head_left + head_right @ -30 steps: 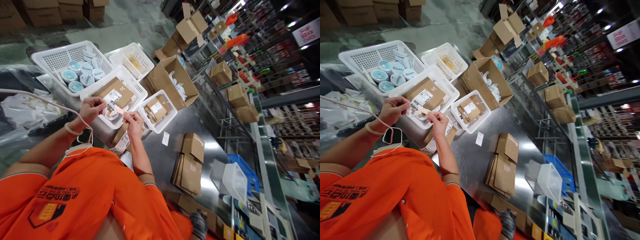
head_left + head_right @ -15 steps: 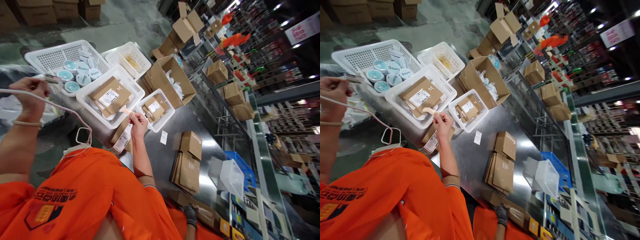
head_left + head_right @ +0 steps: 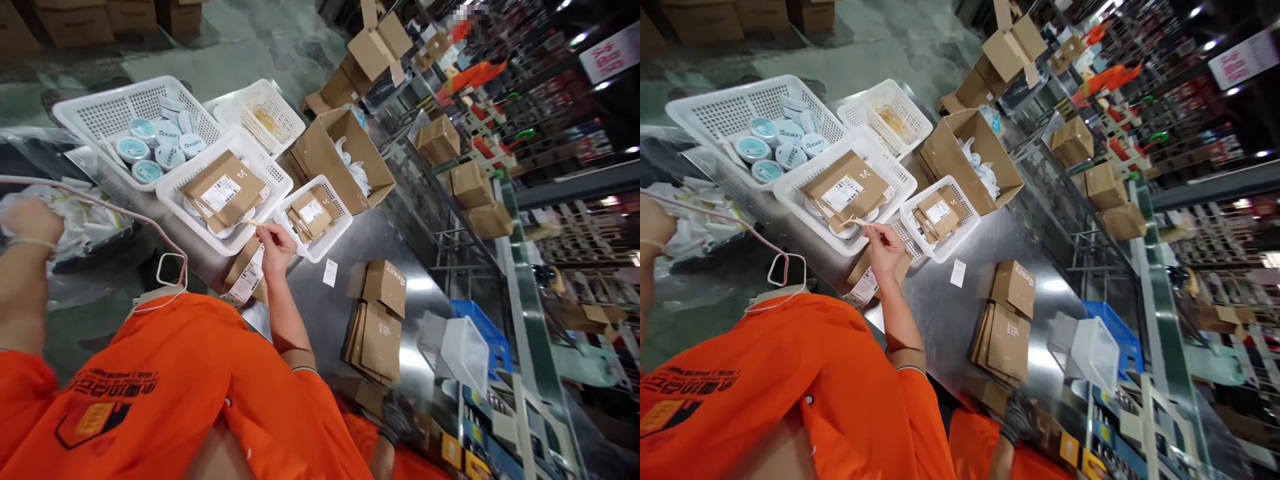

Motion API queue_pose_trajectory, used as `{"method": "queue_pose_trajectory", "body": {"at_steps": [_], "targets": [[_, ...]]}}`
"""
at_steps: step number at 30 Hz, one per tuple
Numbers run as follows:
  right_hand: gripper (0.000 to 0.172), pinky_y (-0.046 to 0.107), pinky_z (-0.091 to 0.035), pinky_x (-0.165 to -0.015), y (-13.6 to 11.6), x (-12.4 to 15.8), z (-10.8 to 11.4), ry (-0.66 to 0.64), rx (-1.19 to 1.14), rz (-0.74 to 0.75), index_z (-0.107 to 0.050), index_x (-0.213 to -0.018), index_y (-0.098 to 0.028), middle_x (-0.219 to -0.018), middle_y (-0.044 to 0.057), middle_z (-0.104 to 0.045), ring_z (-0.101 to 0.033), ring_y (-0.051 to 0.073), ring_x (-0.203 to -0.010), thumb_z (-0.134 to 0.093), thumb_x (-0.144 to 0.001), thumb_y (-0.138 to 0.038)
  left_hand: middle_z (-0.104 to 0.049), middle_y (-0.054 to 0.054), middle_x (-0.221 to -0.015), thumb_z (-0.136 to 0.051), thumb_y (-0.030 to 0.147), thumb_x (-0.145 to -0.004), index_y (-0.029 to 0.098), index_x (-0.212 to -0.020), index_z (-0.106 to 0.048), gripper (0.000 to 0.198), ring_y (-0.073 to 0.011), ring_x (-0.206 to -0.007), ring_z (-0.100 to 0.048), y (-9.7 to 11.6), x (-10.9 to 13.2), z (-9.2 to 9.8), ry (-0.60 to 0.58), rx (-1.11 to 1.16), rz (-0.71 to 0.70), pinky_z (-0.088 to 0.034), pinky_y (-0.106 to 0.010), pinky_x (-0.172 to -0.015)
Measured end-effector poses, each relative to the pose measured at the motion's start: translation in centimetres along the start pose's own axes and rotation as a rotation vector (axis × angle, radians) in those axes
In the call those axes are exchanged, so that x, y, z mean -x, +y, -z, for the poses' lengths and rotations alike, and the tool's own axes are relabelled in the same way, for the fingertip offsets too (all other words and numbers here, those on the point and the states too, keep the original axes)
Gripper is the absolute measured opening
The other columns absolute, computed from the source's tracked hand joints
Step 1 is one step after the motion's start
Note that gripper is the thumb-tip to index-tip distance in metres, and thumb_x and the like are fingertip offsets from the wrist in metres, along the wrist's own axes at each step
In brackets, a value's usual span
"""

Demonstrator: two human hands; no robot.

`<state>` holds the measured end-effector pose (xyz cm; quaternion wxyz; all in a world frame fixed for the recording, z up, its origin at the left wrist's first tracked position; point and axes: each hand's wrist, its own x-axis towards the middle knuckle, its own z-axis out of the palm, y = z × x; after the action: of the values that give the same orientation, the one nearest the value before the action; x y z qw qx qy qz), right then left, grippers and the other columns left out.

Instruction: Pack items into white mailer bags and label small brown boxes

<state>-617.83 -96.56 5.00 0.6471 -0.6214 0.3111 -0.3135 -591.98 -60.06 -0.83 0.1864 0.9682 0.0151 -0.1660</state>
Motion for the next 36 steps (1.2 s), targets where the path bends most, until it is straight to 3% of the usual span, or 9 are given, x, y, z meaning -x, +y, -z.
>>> {"method": "queue_pose_trajectory", "body": {"at_steps": [2, 4, 6, 10, 14, 23, 29, 33, 36], "targets": [[0.035, 0.035, -0.058, -0.070, 0.2, 0.1, -0.1, -0.042, 0.006, 0.003, -0.077, -0.072, -0.026, -0.069, -0.001, -0.073, -0.067, 0.019, -0.069, -0.097, -0.075, -0.055, -0.074, -0.014, -0.136, -0.083, 0.068, -0.069, 0.020, -0.107, -0.063, 0.064, -0.0473, -0.149, -0.052, 3.3, 0.7, -0.4, 0.178, 0.265, -0.059, -0.036, -0.080, -0.130], [0.037, 0.035, -0.056, -0.068, 0.4, 0.2, -0.3, -0.100, 0.004, -0.013, -0.076, -0.073, -0.026, -0.068, -0.001, -0.072, -0.067, 0.019, -0.068, -0.097, -0.075, -0.057, -0.078, -0.006, -0.115, -0.089, 0.060, -0.074, 0.020, -0.100, -0.067, 0.052, -0.0341, -0.132, -0.061, 7.5, 2.6, -1.2, 0.180, 0.522, -0.257, -0.043, -0.063, -0.132], [0.039, 0.034, -0.054, -0.065, 0.5, 0.2, -0.6, -0.155, -0.018, -0.032, -0.075, -0.073, -0.025, -0.068, -0.001, -0.072, -0.067, 0.019, -0.066, -0.098, -0.072, -0.058, -0.080, -0.006, -0.104, -0.089, 0.062, -0.078, 0.018, -0.098, -0.075, 0.050, -0.0247, -0.104, -0.068, 11.9, 5.4, -2.1, -0.013, 0.774, -0.425, -0.059, -0.045, -0.107], [0.039, 0.034, -0.054, -0.065, 0.4, 0.3, -0.8, -0.194, -0.043, -0.048, -0.076, -0.073, -0.025, -0.067, -0.001, -0.073, -0.067, 0.018, -0.064, -0.099, -0.069, -0.057, -0.083, -0.013, -0.105, -0.103, 0.057, -0.071, 0.016, -0.104, -0.086, 0.055, -0.0241, -0.095, -0.073, 18.6, 10.5, -3.1, -0.637, 1.037, -0.703, -0.058, -0.036, -0.083], [0.037, 0.034, -0.056, -0.067, 0.2, 0.5, -0.4, -0.176, -0.038, -0.055, -0.077, -0.074, -0.026, -0.067, -0.001, -0.073, -0.068, 0.019, -0.066, -0.099, -0.071, -0.055, -0.077, -0.010, -0.093, -0.108, 0.046, -0.070, 0.019, -0.080, -0.084, 0.037, -0.0219, -0.089, -0.069, 21.1, 12.1, -3.4, -0.708, 1.066, -0.820, -0.057, -0.035, -0.081], [0.043, 0.035, -0.058, -0.070, 0.4, 0.8, 0.0, -0.173, -0.050, -0.090, -0.076, -0.072, -0.026, -0.067, -0.002, -0.074, -0.068, 0.019, -0.066, -0.100, -0.065, -0.062, -0.077, -0.010, -0.096, -0.108, 0.047, -0.067, 0.020, -0.088, -0.079, 0.045, -0.0236, -0.092, -0.069, 21.2, 12.0, -4.8, -0.744, 1.100, -0.727, -0.055, -0.036, -0.081], [0.039, 0.033, -0.055, -0.067, 1.5, 0.5, -0.1, -0.110, -0.067, -0.023, -0.076, -0.076, -0.025, -0.068, -0.001, -0.072, -0.066, 0.018, -0.065, -0.097, -0.073, -0.058, -0.070, -0.010, -0.092, -0.107, 0.065, -0.072, 0.019, -0.072, -0.075, 0.057, -0.0219, -0.093, -0.064, 20.7, 12.5, -4.4, -0.605, 1.148, -0.799, -0.055, -0.039, -0.090], [0.036, 0.034, -0.057, -0.069, 1.6, 0.0, 0.7, 0.086, -0.005, 0.074, -0.077, -0.075, -0.026, -0.069, -0.001, -0.074, -0.065, 0.018, -0.067, -0.091, -0.079, -0.059, -0.069, -0.003, -0.084, -0.109, 0.072, -0.056, 0.020, -0.076, -0.065, 0.071, -0.0168, -0.082, -0.060, 16.6, 8.4, -2.7, -0.289, 1.211, -0.535, -0.052, -0.034, -0.080], [0.031, 0.039, -0.063, -0.076, 1.6, 0.2, 1.5, 0.111, 0.037, 0.195, -0.082, -0.075, -0.028, -0.076, 0.001, -0.079, -0.071, 0.022, -0.074, -0.091, -0.081, -0.057, -0.060, 0.006, -0.064, -0.097, 0.074, -0.054, 0.023, -0.080, -0.063, 0.066, -0.0172, -0.073, -0.053, 9.7, 3.4, -0.8, 0.218, 0.878, -0.278, -0.053, -0.039, -0.086]]}}
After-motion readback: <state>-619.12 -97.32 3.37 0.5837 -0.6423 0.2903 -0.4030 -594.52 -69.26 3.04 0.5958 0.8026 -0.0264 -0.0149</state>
